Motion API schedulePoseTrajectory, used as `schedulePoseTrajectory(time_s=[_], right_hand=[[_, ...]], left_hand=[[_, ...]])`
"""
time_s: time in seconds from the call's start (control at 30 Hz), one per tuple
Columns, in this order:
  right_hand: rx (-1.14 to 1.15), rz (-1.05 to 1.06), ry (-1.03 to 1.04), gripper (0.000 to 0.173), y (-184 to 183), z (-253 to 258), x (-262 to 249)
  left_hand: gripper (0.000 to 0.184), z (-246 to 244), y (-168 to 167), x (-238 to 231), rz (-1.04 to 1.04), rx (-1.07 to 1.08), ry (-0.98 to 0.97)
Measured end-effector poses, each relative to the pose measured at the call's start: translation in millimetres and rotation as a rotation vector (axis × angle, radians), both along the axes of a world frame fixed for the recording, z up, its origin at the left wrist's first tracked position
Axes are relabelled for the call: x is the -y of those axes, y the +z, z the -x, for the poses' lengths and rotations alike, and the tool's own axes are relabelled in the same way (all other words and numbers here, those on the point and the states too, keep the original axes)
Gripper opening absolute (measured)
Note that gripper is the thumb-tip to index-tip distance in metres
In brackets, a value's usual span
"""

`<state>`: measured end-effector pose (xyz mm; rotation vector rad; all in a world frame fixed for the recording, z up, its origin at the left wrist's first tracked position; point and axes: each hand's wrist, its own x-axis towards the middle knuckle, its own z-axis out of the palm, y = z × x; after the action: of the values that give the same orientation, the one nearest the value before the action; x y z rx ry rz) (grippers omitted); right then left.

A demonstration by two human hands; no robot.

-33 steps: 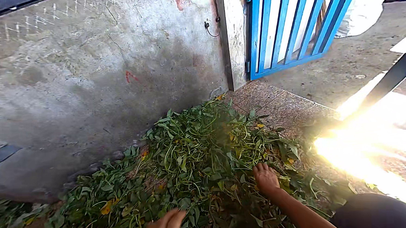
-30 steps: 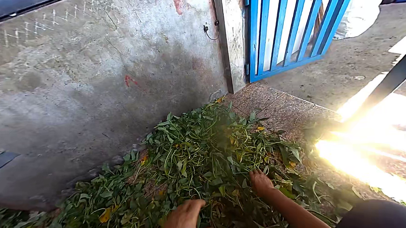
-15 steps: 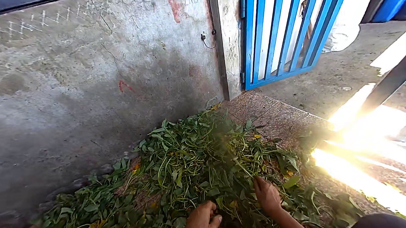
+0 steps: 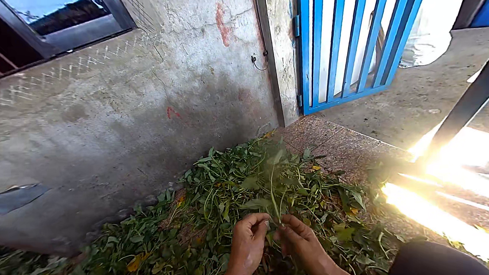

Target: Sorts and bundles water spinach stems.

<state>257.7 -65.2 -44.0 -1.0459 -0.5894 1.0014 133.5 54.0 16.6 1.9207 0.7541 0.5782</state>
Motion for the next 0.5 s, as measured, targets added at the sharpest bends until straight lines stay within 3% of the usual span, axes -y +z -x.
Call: schedulePoseTrajectory(time_s=[0.17, 0.27, 0.5], right_hand=[[-0.102, -0.095, 0.135, 0.025, 4.6, 16.2, 2.8], [-0.090, -0.131, 0.172, 0.020, -6.9, 21.8, 0.4], [-0.122, -0.050, 0.329, 0.021, -7.0, 32.0, -11.5]], left_hand=[[0.016, 3.5, -8.3, -2.5, -0.060, 0.164, 0.065], [0.016, 5.7, -7.6, -4.1, -0.028, 0.132, 0.082], [0.014, 11.4, 8.8, -9.3, 0.232, 0.065, 0.016]])
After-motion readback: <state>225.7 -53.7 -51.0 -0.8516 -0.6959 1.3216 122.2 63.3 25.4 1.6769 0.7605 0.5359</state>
